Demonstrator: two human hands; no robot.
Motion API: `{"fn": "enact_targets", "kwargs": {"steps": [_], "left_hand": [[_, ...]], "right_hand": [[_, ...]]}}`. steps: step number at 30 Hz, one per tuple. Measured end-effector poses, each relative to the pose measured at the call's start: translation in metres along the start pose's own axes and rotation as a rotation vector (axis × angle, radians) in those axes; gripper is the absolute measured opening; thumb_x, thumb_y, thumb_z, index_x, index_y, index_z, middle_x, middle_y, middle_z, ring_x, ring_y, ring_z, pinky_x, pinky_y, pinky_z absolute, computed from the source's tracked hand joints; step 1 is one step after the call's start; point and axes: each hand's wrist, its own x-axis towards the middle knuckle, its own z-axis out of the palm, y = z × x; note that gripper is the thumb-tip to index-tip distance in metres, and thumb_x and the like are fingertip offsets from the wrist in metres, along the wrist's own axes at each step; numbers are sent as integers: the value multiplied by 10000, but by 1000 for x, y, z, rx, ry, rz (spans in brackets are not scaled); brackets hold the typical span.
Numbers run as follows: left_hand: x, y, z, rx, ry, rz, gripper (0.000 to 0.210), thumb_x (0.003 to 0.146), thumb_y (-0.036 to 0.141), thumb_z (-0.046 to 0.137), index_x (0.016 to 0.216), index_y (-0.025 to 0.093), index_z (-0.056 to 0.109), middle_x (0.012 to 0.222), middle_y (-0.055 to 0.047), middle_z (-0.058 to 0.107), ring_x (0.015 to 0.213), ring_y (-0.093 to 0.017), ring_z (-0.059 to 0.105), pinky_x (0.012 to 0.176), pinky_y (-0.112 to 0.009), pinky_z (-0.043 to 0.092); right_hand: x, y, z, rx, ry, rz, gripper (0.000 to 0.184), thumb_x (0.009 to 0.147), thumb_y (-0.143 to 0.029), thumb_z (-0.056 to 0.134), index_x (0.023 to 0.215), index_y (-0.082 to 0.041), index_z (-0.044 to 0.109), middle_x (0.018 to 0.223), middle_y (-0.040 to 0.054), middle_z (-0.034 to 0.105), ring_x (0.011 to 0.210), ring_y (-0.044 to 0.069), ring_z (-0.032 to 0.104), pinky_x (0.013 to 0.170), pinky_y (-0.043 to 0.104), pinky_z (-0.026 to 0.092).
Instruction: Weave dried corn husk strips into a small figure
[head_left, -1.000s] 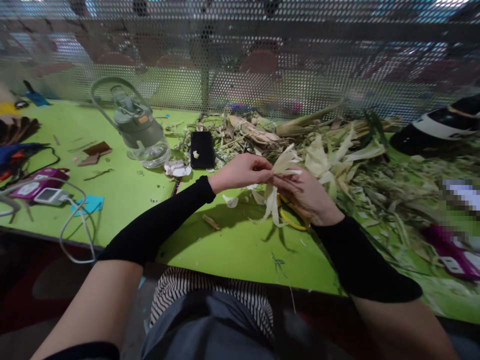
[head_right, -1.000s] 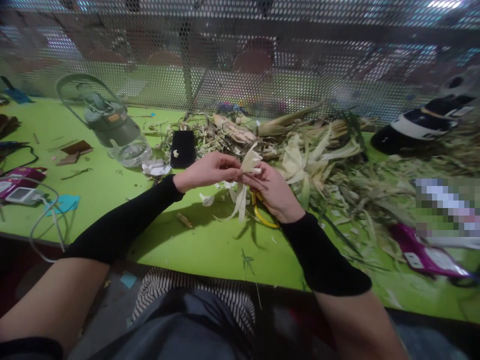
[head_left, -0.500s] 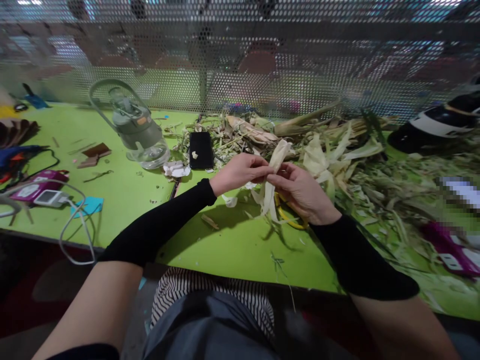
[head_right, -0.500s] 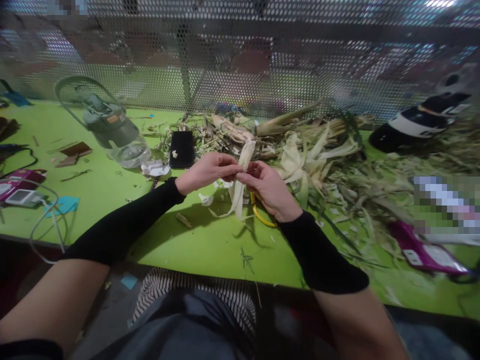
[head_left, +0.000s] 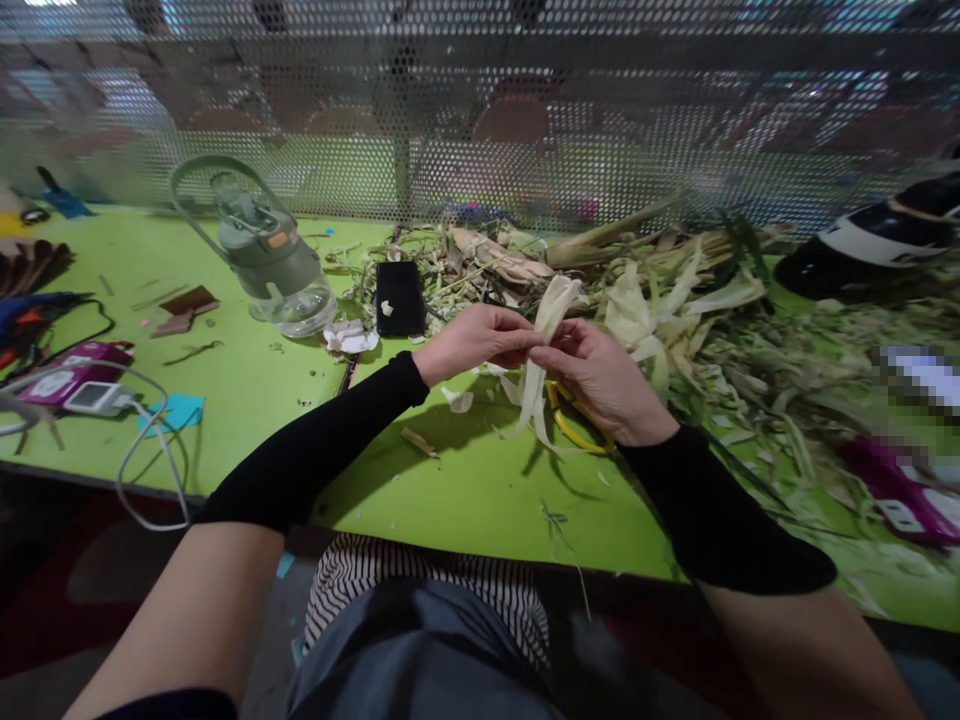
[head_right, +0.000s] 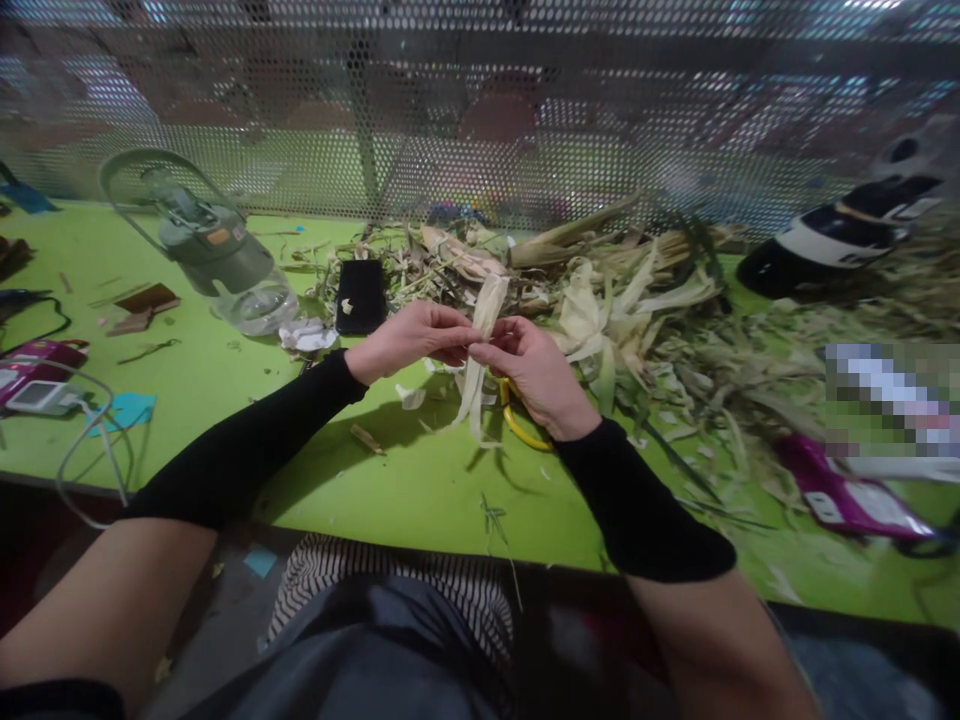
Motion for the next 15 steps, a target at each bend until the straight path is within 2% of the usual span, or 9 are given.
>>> {"fn": "enact_targets", "kwargs": {"steps": [3, 5, 6, 8, 11, 15], "left_hand": [[-1, 1, 1, 144, 15, 38, 130, 919, 182, 646, 820, 109, 688, 692, 13, 652, 612, -46, 584, 685, -210, 482], [-3, 2, 2, 323, 41, 79, 144, 922, 184, 623, 828, 111, 704, 677, 13, 645, 601, -59, 569, 648, -213, 444], [-4, 2, 3, 426, 57, 99, 163, 928, 197, 610, 838, 113, 717, 678, 8, 650, 602, -68, 565, 636, -218, 426], [-5, 3, 6, 616, 96, 138, 203, 942, 235, 590, 869, 120, 741, 708, -12, 683, 625, -91, 575, 635, -231, 405], [-7, 1, 10, 810, 164, 188, 224, 946, 272, 591, 905, 133, 762, 807, -46, 744, 678, -120, 591, 668, -253, 393], [-7, -3, 15, 919, 195, 223, 238, 953, 281, 583, 906, 132, 763, 836, -63, 756, 679, -132, 569, 665, -272, 360]], "right_hand": [[-1, -1, 0, -19, -44, -7, 562, 557, -501, 963, 905, -241, 606, 832, -10, 683, 769, 170, 636, 731, 327, 525], [-2, -3, -1, -98, -69, -45, 540, 601, -566, 927, 911, -246, 623, 834, 4, 695, 782, 187, 641, 743, 345, 534], [-3, -5, -2, -162, -45, -88, 515, 631, -596, 901, 894, -247, 628, 810, 5, 687, 766, 187, 631, 730, 347, 531], [-4, -10, -4, -284, 93, -208, 462, 685, -614, 860, 846, -248, 628, 760, 0, 652, 718, 176, 590, 690, 337, 510], [-6, -16, -7, -365, 310, -328, 372, 729, -532, 851, 826, -248, 630, 746, -5, 622, 675, 160, 542, 662, 329, 480], [-6, -15, -8, -422, 326, -351, 268, 771, -452, 813, 813, -252, 640, 767, 6, 640, 678, 168, 553, 685, 342, 475]]}}
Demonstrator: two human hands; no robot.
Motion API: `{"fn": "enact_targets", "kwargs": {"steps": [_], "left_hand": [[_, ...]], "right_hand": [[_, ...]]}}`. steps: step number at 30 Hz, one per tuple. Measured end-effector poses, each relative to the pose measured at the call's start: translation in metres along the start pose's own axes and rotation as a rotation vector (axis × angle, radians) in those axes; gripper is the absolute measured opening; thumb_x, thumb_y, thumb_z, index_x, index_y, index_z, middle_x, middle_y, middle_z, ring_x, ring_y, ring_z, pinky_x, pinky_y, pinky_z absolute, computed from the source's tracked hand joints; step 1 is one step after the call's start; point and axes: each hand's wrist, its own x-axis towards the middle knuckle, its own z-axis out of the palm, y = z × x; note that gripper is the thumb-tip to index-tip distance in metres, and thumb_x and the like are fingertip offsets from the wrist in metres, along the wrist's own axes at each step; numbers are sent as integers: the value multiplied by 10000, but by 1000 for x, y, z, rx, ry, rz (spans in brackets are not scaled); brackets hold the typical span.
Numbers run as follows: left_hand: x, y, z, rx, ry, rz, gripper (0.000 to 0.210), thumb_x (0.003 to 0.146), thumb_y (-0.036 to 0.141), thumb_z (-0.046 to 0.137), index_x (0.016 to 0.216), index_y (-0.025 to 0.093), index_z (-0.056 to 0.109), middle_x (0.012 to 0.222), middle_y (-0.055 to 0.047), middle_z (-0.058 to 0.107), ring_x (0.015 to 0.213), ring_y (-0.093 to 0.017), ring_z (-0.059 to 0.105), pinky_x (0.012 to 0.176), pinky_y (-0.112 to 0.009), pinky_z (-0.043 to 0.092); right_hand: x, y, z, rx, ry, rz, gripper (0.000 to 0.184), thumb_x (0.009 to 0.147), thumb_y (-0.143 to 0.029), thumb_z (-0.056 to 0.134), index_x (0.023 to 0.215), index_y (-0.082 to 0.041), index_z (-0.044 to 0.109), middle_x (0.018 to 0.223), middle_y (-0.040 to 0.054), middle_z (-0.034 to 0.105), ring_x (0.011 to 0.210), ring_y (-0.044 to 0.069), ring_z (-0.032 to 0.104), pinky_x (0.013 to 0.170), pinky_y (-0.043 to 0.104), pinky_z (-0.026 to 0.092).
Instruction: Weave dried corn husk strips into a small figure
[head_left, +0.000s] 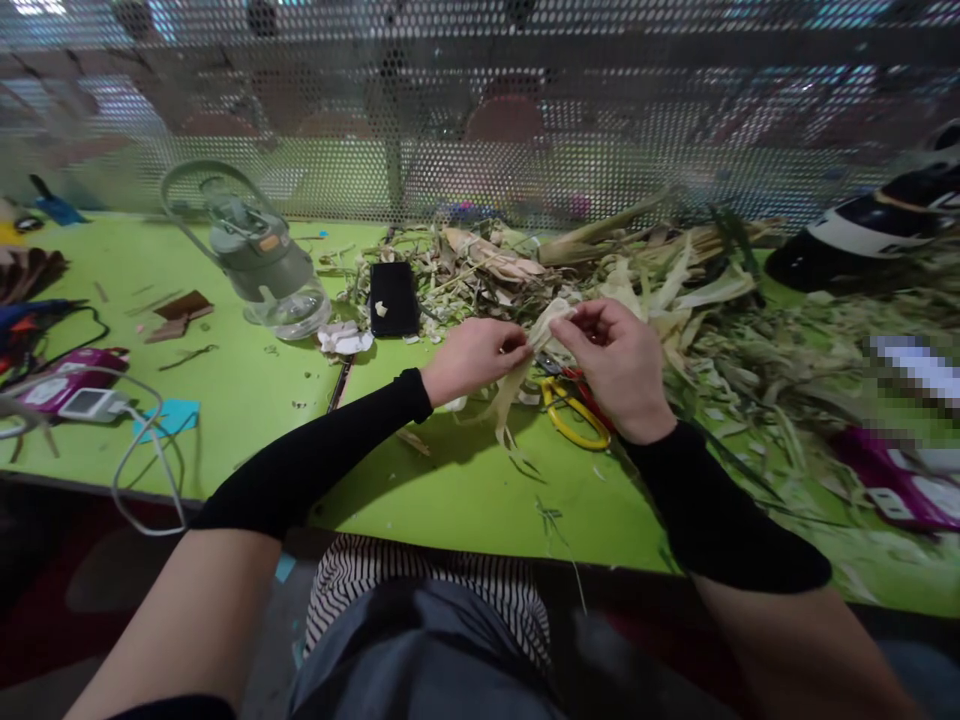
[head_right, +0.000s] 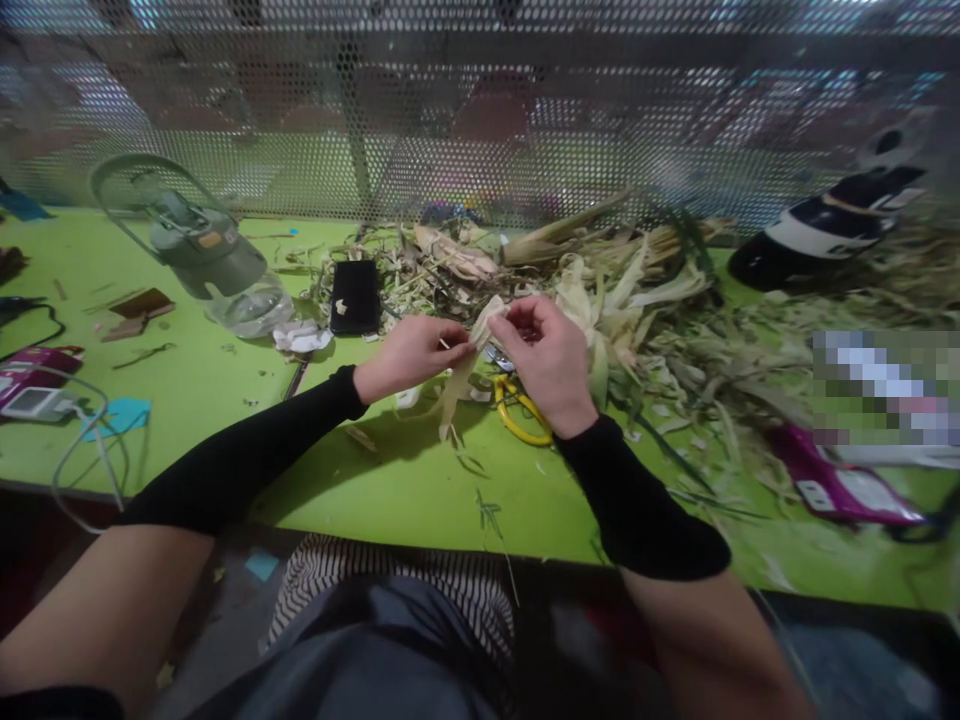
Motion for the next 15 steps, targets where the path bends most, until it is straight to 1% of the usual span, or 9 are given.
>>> {"fn": "enact_targets", "kwargs": {"steps": [3, 6, 9, 12, 15], "left_hand": [[0, -1, 1, -61, -19, 14, 240, 965, 284, 571, 894, 130, 740, 800, -52, 736, 659, -120, 561, 650, -256, 363], [2, -3, 1, -187, -45, 20, 258, 985, 295, 536, 892, 131, 711, 760, -34, 709, 650, -110, 573, 638, -235, 380], [3, -5, 2, -204, -37, 48, 247, 980, 288, 526, 867, 141, 689, 728, -17, 681, 637, -106, 559, 627, -229, 373], [3, -4, 1, -142, -37, 66, 227, 964, 274, 537, 838, 144, 674, 719, -13, 665, 630, -106, 533, 626, -236, 353], [2, -2, -1, -125, -60, 63, 211, 954, 268, 537, 831, 146, 657, 739, -15, 664, 648, -109, 529, 639, -244, 350]], "right_hand": [[3, 6, 2, 86, -11, 16, 274, 764, -477, 799, 827, -268, 634, 790, 5, 641, 698, 174, 555, 710, 347, 484], [7, 11, 4, 203, 5, 44, 358, 716, -540, 822, 836, -279, 608, 846, 1, 655, 764, 185, 589, 796, 363, 520], [9, 13, 6, 293, -24, 81, 442, 678, -601, 837, 844, -288, 572, 904, 1, 688, 859, 209, 649, 868, 388, 551], [7, 10, 8, 407, -102, 117, 440, 698, -574, 842, 852, -289, 544, 963, 3, 723, 951, 216, 693, 903, 390, 567], [4, 6, 8, 502, -145, 177, 423, 704, -504, 863, 859, -286, 535, 930, -1, 736, 914, 202, 704, 880, 376, 581]]}}
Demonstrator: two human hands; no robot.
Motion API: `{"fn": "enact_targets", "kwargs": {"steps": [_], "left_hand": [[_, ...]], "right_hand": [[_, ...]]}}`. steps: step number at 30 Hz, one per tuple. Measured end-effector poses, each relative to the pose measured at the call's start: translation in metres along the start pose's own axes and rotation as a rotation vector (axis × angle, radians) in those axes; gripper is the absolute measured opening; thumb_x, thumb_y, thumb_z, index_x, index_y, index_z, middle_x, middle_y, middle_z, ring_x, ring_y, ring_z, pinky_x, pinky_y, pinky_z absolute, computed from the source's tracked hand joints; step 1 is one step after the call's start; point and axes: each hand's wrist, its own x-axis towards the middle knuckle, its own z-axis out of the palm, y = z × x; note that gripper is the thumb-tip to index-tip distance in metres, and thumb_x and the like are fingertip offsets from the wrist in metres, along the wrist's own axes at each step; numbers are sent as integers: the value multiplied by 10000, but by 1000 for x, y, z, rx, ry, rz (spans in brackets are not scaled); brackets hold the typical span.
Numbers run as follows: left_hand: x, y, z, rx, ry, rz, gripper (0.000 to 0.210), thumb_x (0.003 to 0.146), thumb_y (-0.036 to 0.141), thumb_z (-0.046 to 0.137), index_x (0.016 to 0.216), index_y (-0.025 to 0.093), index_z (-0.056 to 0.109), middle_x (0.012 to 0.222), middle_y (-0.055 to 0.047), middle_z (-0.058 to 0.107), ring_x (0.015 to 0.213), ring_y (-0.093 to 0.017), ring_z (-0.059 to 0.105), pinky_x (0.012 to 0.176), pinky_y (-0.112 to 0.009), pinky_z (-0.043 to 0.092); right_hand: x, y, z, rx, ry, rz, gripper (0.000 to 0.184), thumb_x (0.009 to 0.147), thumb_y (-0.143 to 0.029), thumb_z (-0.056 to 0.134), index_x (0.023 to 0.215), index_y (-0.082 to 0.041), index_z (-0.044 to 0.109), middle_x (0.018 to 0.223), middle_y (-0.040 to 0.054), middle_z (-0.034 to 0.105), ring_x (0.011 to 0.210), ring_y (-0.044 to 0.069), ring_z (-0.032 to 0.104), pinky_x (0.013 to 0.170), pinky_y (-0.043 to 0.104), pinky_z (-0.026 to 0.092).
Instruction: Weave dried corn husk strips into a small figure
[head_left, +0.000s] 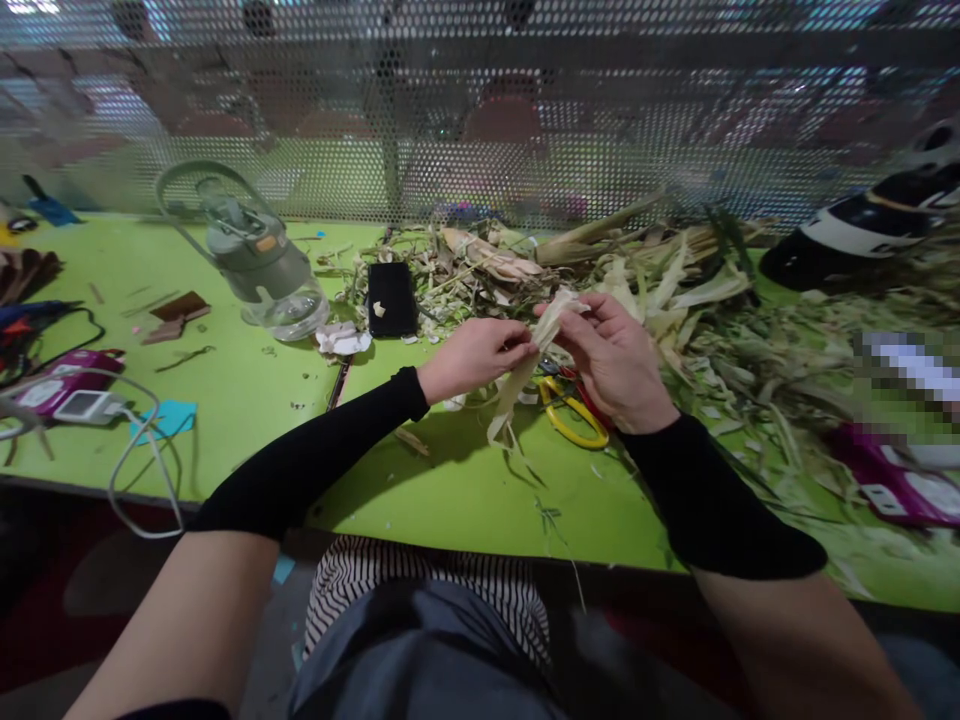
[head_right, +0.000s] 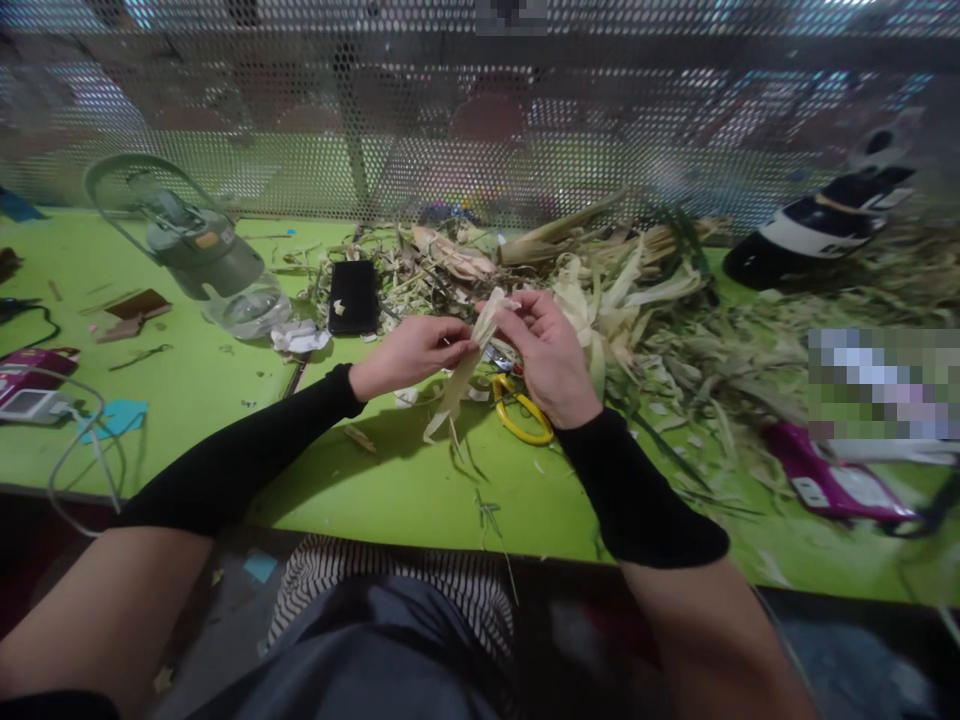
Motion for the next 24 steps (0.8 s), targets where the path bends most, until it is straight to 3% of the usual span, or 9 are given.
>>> {"fn": "enact_targets", "kwargs": {"steps": [6, 11, 15, 17, 19, 22, 24], "left_hand": [[-2, 4, -7, -150, -70, -52, 162, 905, 242, 550, 763, 166, 559, 785, -15, 672, 693, -110, 577, 657, -238, 406], [-1, -3, -12, -432, -150, -213, 95, 955, 202, 447, 870, 187, 487, 834, -35, 714, 644, -88, 653, 651, -221, 495], [-1, -6, -17, -225, -144, -153, 88, 929, 160, 453, 859, 192, 497, 729, 4, 663, 579, -94, 622, 611, -220, 468], [-1, -4, -22, -151, -160, -137, 104, 919, 148, 450, 853, 187, 520, 740, 5, 668, 590, -104, 628, 623, -232, 463], [0, -4, -30, -95, -164, -121, 107, 929, 173, 482, 850, 179, 553, 755, 0, 677, 612, -112, 632, 646, -241, 458], [2, -11, -49, -9, -4, -110, 122, 938, 253, 570, 855, 169, 602, 764, -10, 675, 651, -119, 605, 674, -250, 446], [4, -23, -61, -33, 260, -134, 98, 939, 255, 585, 902, 167, 611, 817, -24, 680, 711, -126, 605, 695, -252, 456]], "right_hand": [[0, -4, -4, -25, -69, 120, 346, 707, -436, 840, 947, -273, 652, 854, -8, 701, 757, 173, 661, 744, 337, 583], [3, -7, -14, -267, -29, -8, 224, 739, -390, 809, 859, -254, 677, 782, -7, 665, 681, 163, 598, 679, 324, 518], [-2, -15, -16, -661, -182, -151, 253, 854, -494, 720, 970, -272, 758, 864, 30, 738, 737, 206, 610, 700, 352, 466], [-5, -18, -16, -759, -263, -186, 297, 881, -553, 678, 914, -272, 770, 845, 36, 748, 756, 223, 623, 712, 362, 451], [-5, -18, -17, -776, -258, -172, 335, 883, -577, 667, 829, -259, 755, 776, 31, 728, 710, 211, 604, 688, 357, 433], [0, -13, -21, -657, -116, -65, 338, 837, -574, 727, 750, -248, 718, 686, 14, 669, 600, 164, 524, 607, 330, 405], [6, -7, -22, -453, -20, 38, 345, 757, -567, 806, 723, -244, 689, 664, 4, 638, 555, 136, 483, 551, 307, 394]]}}
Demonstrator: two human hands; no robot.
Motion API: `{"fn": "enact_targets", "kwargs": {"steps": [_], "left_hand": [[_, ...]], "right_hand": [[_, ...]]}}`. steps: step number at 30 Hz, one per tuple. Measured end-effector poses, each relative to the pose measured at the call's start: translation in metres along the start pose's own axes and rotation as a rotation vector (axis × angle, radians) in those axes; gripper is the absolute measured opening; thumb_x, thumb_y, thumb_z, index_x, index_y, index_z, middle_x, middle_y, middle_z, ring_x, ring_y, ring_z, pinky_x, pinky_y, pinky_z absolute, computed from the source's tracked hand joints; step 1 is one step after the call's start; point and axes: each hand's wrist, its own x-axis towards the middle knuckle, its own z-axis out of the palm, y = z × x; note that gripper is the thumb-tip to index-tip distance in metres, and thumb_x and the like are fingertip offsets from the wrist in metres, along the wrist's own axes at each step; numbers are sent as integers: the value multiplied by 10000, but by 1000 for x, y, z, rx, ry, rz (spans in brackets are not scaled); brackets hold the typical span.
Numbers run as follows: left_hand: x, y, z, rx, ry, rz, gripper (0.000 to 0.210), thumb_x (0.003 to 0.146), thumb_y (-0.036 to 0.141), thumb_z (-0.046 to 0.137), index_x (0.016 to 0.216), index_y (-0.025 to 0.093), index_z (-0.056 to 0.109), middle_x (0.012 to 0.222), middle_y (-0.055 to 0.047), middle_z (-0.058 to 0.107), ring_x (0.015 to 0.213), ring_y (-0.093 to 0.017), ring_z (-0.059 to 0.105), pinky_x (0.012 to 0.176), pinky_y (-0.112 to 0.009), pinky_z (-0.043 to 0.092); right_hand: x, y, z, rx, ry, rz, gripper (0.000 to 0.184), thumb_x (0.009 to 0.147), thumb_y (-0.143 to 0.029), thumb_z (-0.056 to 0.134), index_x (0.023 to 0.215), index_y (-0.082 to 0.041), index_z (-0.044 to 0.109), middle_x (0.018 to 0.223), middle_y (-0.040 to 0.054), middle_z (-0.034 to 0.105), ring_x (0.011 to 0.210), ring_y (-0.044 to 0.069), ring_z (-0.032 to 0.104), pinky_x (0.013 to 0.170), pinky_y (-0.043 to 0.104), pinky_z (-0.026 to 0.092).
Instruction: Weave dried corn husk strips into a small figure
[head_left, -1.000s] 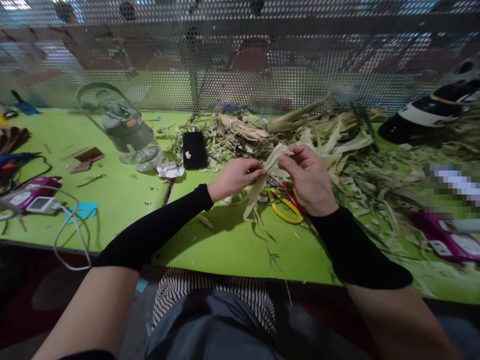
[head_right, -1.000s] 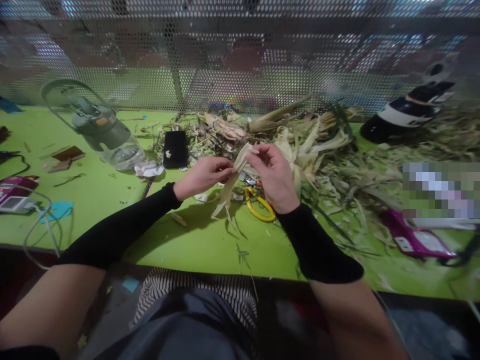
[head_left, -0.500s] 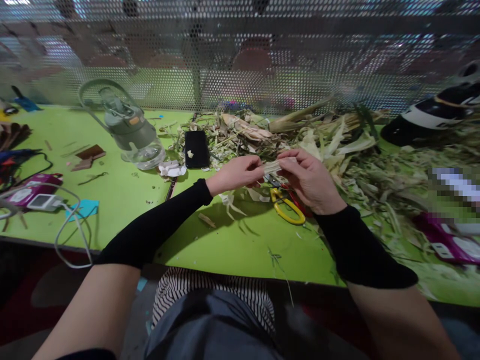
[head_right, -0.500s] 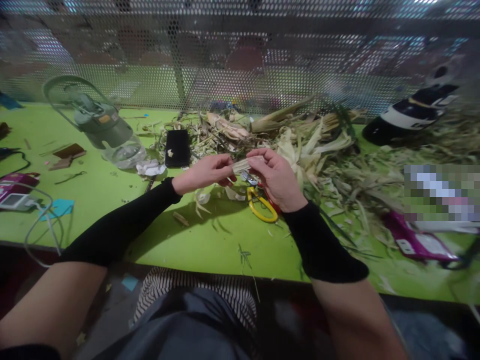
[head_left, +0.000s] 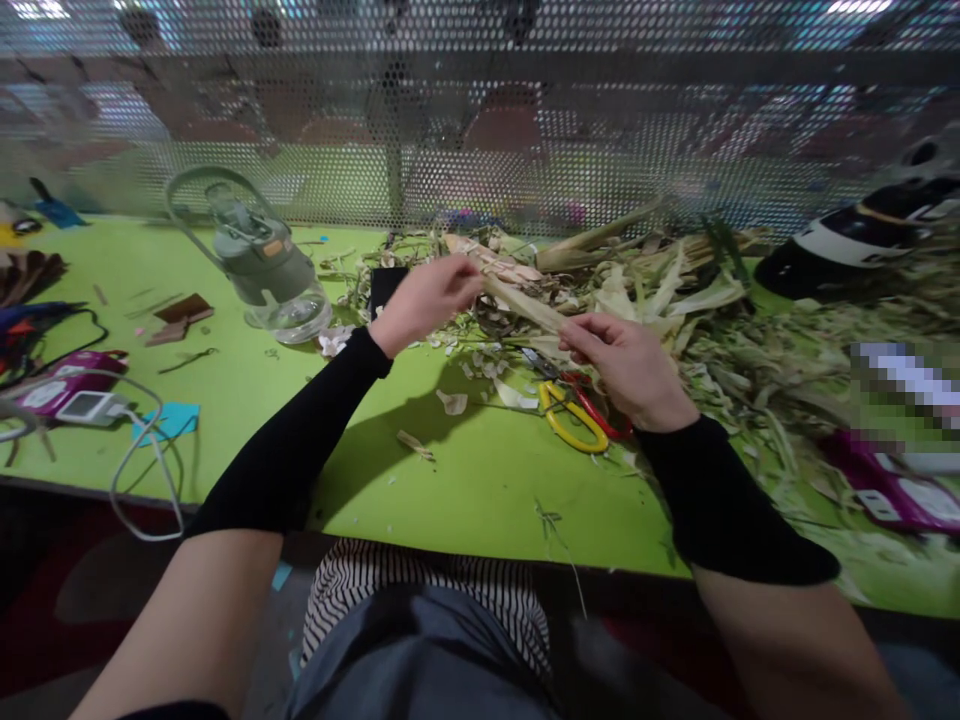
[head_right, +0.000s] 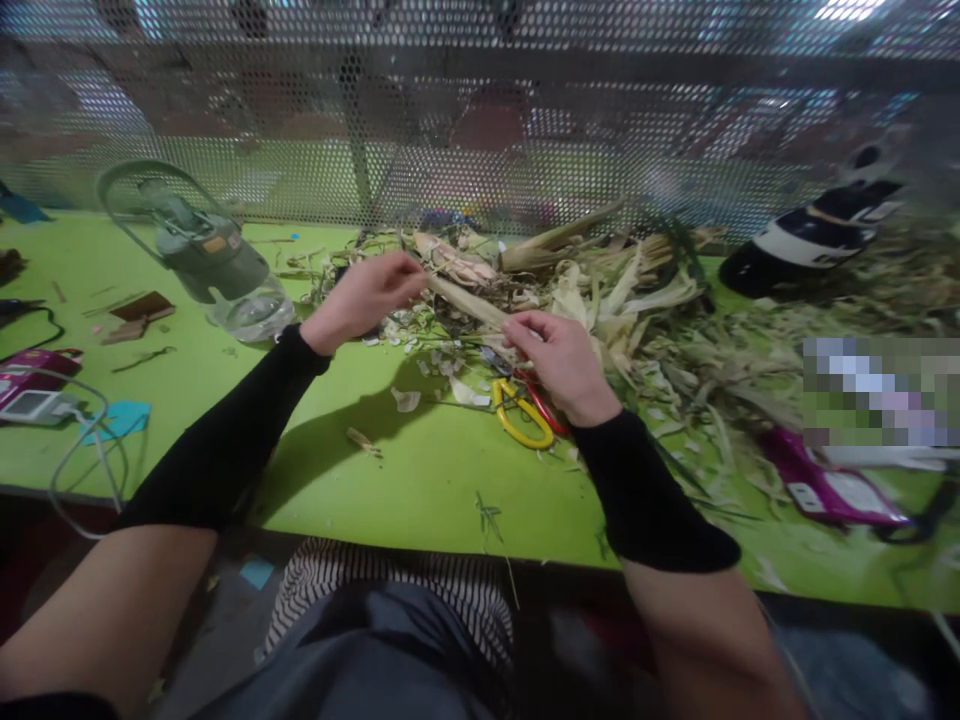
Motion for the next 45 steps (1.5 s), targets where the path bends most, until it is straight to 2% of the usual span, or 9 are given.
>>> {"fn": "enact_targets", "kwargs": {"steps": [3, 6, 10, 15, 25, 29, 32, 39, 45], "left_hand": [[8, -18, -10, -219, 254, -84, 81, 957, 222, 551, 974, 170, 611, 874, -35, 685, 748, -107, 614, 703, -228, 470], [8, -26, -7, -338, 81, -227, 93, 928, 175, 572, 869, 161, 641, 824, -31, 680, 671, -80, 575, 677, -219, 467], [-1, -13, 13, -306, -278, -184, 121, 900, 236, 661, 844, 137, 703, 771, -32, 683, 656, -78, 579, 665, -221, 460], [-8, 10, 36, -654, -294, -123, 151, 946, 254, 643, 907, 109, 657, 745, 11, 628, 607, -50, 543, 644, -212, 449], [-6, 14, 33, -1021, -111, -353, 314, 1062, 304, 436, 955, 115, 662, 680, 16, 583, 522, -36, 496, 555, -167, 403], [-7, 11, 36, -1030, -177, -275, 66, 934, 88, 573, 926, 116, 632, 694, 33, 586, 537, -33, 499, 567, -171, 388], [-9, 8, 40, -975, -171, -153, 82, 885, 153, 693, 862, 123, 620, 676, 43, 561, 537, -37, 486, 558, -184, 367], [-11, 10, 38, -996, -43, -269, 158, 981, 187, 560, 882, 115, 660, 692, 14, 605, 575, -54, 528, 595, -184, 419], [-2, -11, 13, -970, -343, -233, 211, 940, 104, 567, 1116, 127, 681, 902, -57, 749, 713, -101, 670, 746, -238, 523]], "right_hand": [[6, 6, 6, 311, 26, 151, 396, 622, -523, 906, 719, -233, 655, 641, -17, 595, 524, 104, 452, 491, 269, 389], [5, 5, 14, 436, 2, 223, 409, 567, -466, 944, 726, -220, 659, 635, -33, 580, 531, 85, 451, 472, 234, 400], [-2, -2, 20, 521, -3, 268, 395, 518, -405, 971, 720, -197, 704, 639, -38, 591, 553, 61, 459, 488, 184, 431], [-4, -4, 22, 574, -54, 323, 440, 431, -399, 1004, 679, -186, 709, 613, -46, 584, 553, 48, 447, 499, 156, 454], [-8, -5, 29, 410, 15, 198, 466, 504, -525, 963, 731, -196, 724, 636, -35, 629, 555, 57, 473, 503, 170, 404], [-8, -2, 27, 349, 59, 142, 493, 535, -591, 931, 740, -200, 710, 640, -30, 629, 548, 74, 462, 498, 202, 387], [-9, -1, 25, 223, 74, 74, 458, 644, -613, 869, 787, -206, 713, 656, -19, 635, 540, 93, 458, 488, 229, 365], [-8, 0, 19, 32, 89, -37, 400, 773, -595, 774, 835, -206, 711, 693, -3, 653, 572, 123, 494, 528, 255, 389], [-7, -7, 6, -63, 14, -53, 425, 767, -626, 757, 798, -206, 699, 686, 4, 654, 594, 135, 518, 581, 272, 422]]}}
